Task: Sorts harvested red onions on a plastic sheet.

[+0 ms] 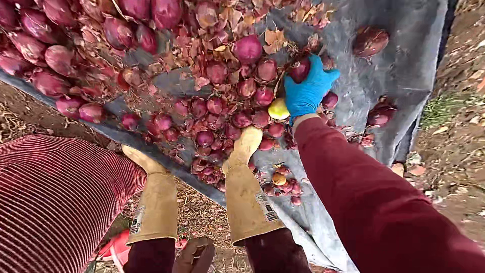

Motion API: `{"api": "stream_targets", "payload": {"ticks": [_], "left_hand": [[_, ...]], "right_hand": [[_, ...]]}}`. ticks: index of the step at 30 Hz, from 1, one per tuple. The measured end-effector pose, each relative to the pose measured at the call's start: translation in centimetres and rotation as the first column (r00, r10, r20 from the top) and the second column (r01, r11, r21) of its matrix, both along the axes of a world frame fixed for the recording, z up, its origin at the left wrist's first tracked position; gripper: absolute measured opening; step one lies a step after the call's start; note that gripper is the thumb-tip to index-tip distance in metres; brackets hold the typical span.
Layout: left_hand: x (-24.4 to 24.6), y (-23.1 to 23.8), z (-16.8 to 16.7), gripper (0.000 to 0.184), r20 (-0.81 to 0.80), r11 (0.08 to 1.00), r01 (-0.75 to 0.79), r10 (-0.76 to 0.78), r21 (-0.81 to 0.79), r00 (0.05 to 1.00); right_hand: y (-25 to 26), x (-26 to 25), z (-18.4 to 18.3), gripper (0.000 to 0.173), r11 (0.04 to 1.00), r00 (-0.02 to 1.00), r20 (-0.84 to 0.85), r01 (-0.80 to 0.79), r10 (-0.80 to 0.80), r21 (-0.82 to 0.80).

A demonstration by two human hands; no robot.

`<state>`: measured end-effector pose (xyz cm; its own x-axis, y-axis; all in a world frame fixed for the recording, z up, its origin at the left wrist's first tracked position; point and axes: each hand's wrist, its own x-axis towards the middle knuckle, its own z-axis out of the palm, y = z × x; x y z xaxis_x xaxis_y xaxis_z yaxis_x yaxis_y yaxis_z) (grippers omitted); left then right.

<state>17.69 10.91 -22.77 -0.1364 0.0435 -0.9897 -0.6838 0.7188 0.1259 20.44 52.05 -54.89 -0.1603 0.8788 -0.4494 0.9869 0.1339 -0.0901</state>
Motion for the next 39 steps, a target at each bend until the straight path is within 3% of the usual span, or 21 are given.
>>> {"api": "stream_targets", "payload": {"ticks": [4,7,10,12,17,19,21,23,25,28,32,35,37,39], "left_hand": [[-0.5,2.3,-10.2,0.025,-0.210,0.981,0.172,-0.188,-0.096,0.959],[-2.8,4.1,-14.8,0.022,-0.245,0.983,0.083,-0.122,-0.165,0.962],[-4.8,5.5,-15.5,0.018,-0.258,0.988,-0.027,-0.014,-0.155,0.966],[-5.5,4.8,-14.0,0.018,-0.264,0.989,0.047,-0.083,-0.141,0.961],[-7.7,0.3,-12.0,0.020,-0.240,0.973,0.144,-0.186,-0.180,0.953],[-8.3,-1.3,-12.5,0.019,-0.194,0.962,0.144,-0.191,-0.232,0.962],[-8.8,-1.8,-13.4,0.017,-0.170,0.949,0.162,-0.213,-0.269,0.962],[-9.0,-1.6,-14.7,0.015,-0.173,0.937,0.195,-0.251,-0.289,0.952],[-8.9,-1.1,-16.5,0.017,-0.174,0.922,0.258,-0.315,-0.288,0.933],[-8.3,1.0,-20.4,0.023,-0.233,0.888,0.387,-0.443,-0.248,0.866],[-6.9,6.2,-26.2,0.052,-0.356,0.804,0.547,-0.593,-0.231,0.722],[-6.8,9.6,-30.2,0.062,-0.266,0.665,0.718,-0.744,-0.204,0.613],[-7.5,11.2,-31.1,0.063,-0.177,0.612,0.773,-0.790,-0.167,0.587],[-8.4,11.3,-29.9,0.055,-0.207,0.680,0.715,-0.732,-0.162,0.649]], "right_hand": [[-1.0,0.7,-0.5,0.074,0.998,1.000,0.006,-0.010,0.009,0.054],[-1.4,-0.2,-0.8,0.078,1.000,0.999,0.044,0.013,-0.014,0.004],[-0.1,-0.7,-1.2,0.077,0.997,0.998,0.045,0.034,-0.031,-0.076],[0.5,0.1,-0.8,0.078,0.993,1.000,0.003,0.011,-0.011,-0.118],[-3.1,-0.7,6.9,0.073,0.973,0.965,-0.261,-0.041,-0.021,-0.229],[-7.2,-2.1,9.5,0.071,0.890,0.960,-0.271,-0.187,0.075,-0.416],[-11.9,-4.0,9.8,0.073,0.722,0.948,-0.204,-0.318,0.244,-0.614],[-16.5,-5.7,7.8,0.074,0.589,0.924,-0.136,-0.335,0.357,-0.736],[-20.0,-7.0,5.2,0.074,0.544,0.914,-0.082,-0.308,0.398,-0.781],[-21.6,-8.9,3.9,0.074,0.559,0.936,-0.029,-0.234,0.350,-0.795],[-18.5,-7.4,6.2,0.079,0.581,0.971,-0.028,-0.165,0.237,-0.797],[-15.5,-3.8,8.9,0.078,0.620,0.989,-0.036,-0.117,0.141,-0.775],[-14.0,-1.0,10.2,0.075,0.650,0.996,-0.032,-0.075,0.078,-0.756],[-13.4,1.3,11.3,0.075,0.660,0.999,-0.004,-0.030,0.041,-0.751]]}}
